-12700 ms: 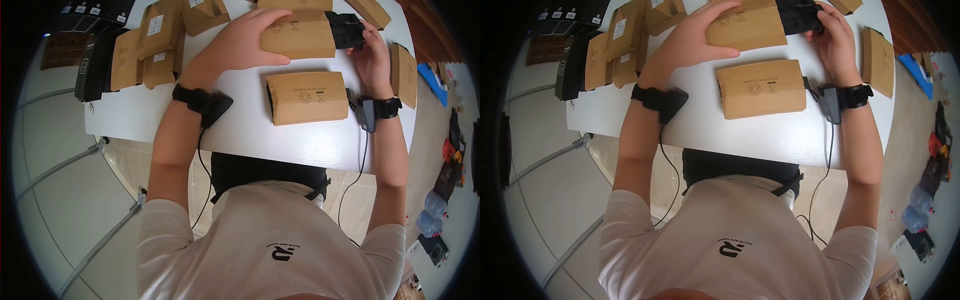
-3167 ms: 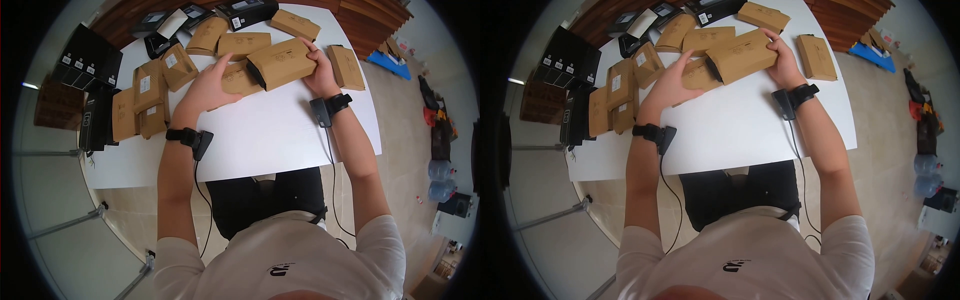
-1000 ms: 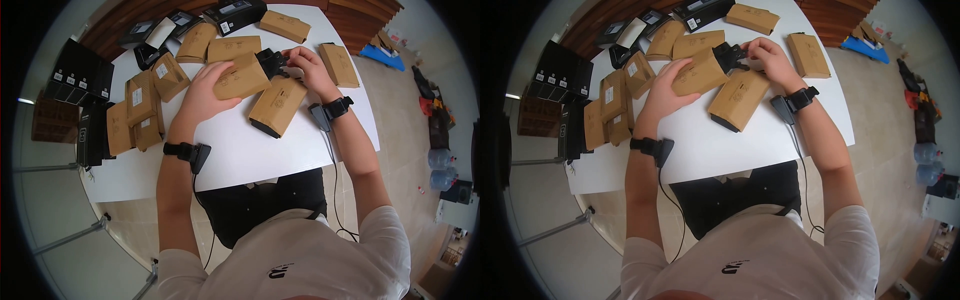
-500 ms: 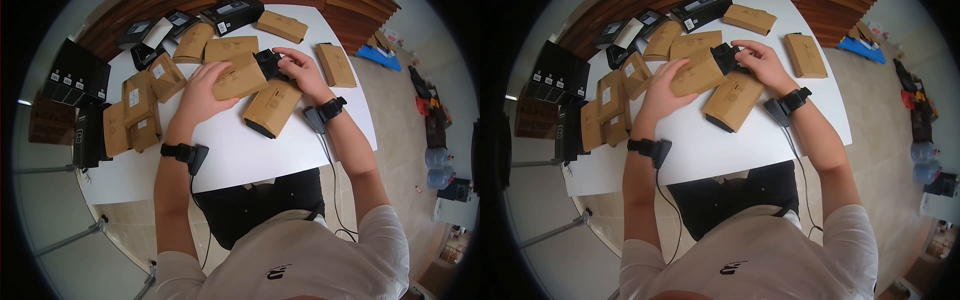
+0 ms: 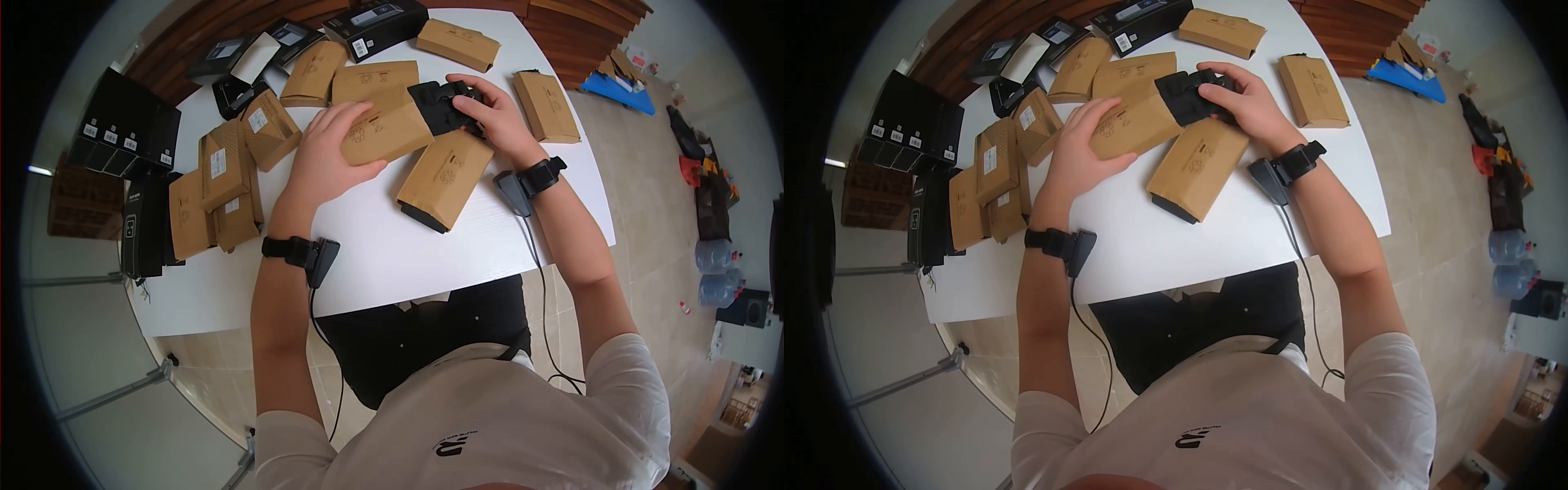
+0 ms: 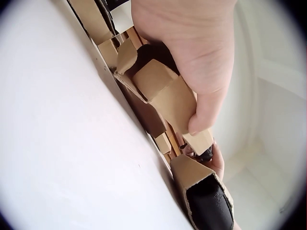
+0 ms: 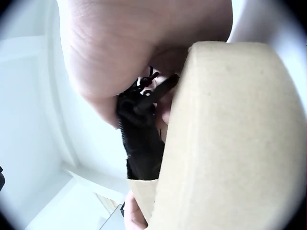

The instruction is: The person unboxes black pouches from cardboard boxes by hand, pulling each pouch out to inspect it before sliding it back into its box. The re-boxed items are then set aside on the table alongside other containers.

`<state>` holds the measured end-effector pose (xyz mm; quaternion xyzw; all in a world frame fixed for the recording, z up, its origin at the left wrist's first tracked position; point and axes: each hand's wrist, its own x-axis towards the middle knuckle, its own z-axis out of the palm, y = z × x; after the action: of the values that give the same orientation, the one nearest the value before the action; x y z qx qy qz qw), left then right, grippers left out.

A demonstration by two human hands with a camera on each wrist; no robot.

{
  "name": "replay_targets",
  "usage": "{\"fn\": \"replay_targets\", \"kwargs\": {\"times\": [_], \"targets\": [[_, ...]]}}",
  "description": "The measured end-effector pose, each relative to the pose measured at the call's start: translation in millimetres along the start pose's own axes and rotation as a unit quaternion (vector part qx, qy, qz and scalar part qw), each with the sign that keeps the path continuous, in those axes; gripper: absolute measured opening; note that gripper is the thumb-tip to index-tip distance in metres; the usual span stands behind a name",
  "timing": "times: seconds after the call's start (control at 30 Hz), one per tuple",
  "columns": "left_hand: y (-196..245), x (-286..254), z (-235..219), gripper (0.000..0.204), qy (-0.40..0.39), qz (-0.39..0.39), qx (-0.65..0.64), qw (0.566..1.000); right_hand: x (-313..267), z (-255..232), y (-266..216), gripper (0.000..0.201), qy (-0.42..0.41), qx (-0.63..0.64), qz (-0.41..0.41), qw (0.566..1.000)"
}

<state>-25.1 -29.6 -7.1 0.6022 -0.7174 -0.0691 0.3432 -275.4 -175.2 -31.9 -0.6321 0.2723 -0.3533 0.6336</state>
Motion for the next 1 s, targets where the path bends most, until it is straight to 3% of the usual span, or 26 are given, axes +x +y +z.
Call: {"fn": "replay_targets", "kwargs": {"times": [0.07,0.17,0.27,0.37,0.5,0.6,0.7,1.0], "targets": [[-1,-1,0,0.070,-0.003,0.002,0.003,1.000,5,-5,7,0.034,0.010,0.014,0.003,1.000],[-2,-1,0,0.071,-0.001,-0.005,-0.026,1.000,7,-12,7,0.031,0.118,0.156,-0.007,0.981],[-2,0,-3,0.072,0.006,-0.028,-0.036,0.999,14,-31,13,0.027,0.145,0.271,-0.008,0.952],[-7,1,-3,0.072,0.014,-0.043,-0.023,0.999,19,-46,19,0.025,0.142,0.300,-0.005,0.943],[-7,0,-2,0.073,0.009,-0.051,-0.026,0.998,17,-40,17,0.027,0.126,0.278,-0.013,0.952],[-4,0,-2,0.073,0.001,-0.038,-0.034,0.999,9,-19,1,0.029,0.194,0.188,-0.010,0.963],[-4,0,-3,0.073,-0.011,-0.017,-0.033,0.999,8,-20,7,0.032,0.085,0.127,-0.049,0.987],[-4,-2,-3,0.073,-0.058,-0.016,-0.046,0.997,7,-22,6,0.036,0.068,0.105,-0.018,0.992]]}}
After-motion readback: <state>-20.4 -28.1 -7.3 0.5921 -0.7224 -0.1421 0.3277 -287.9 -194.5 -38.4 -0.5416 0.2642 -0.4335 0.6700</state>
